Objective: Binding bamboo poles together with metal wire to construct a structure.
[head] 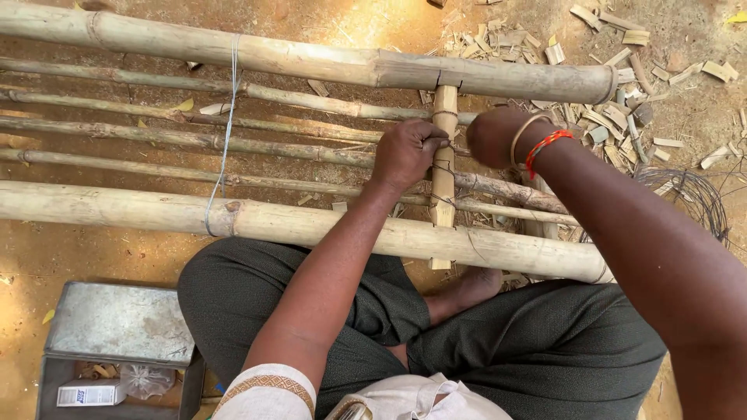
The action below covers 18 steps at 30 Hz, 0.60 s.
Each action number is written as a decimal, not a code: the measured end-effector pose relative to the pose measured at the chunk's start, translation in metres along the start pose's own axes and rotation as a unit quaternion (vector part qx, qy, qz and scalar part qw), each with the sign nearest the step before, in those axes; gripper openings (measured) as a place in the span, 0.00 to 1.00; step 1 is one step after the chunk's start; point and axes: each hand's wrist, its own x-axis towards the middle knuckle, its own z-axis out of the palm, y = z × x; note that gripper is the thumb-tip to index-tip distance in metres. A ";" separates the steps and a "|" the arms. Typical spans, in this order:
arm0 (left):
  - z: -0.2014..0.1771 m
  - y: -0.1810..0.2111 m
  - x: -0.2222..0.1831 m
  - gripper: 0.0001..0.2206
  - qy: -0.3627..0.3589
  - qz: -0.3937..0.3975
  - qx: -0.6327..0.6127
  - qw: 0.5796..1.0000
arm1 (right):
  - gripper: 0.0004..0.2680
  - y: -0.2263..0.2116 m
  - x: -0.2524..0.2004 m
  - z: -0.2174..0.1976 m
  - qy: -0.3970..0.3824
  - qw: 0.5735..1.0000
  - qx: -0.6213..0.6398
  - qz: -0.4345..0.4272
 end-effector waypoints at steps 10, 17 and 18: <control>0.002 -0.005 -0.007 0.02 -0.006 -0.001 -0.002 1.000 | 0.10 -0.001 0.006 0.003 -0.060 0.997 -0.026 -0.034; -0.001 0.001 -0.002 0.03 -0.011 -0.016 -0.024 1.000 | 0.09 0.007 0.010 0.003 -0.076 0.997 0.033 0.010; -0.003 0.003 -0.001 0.03 -0.005 -0.033 -0.035 0.999 | 0.09 0.011 0.016 0.009 -0.079 0.996 0.026 0.018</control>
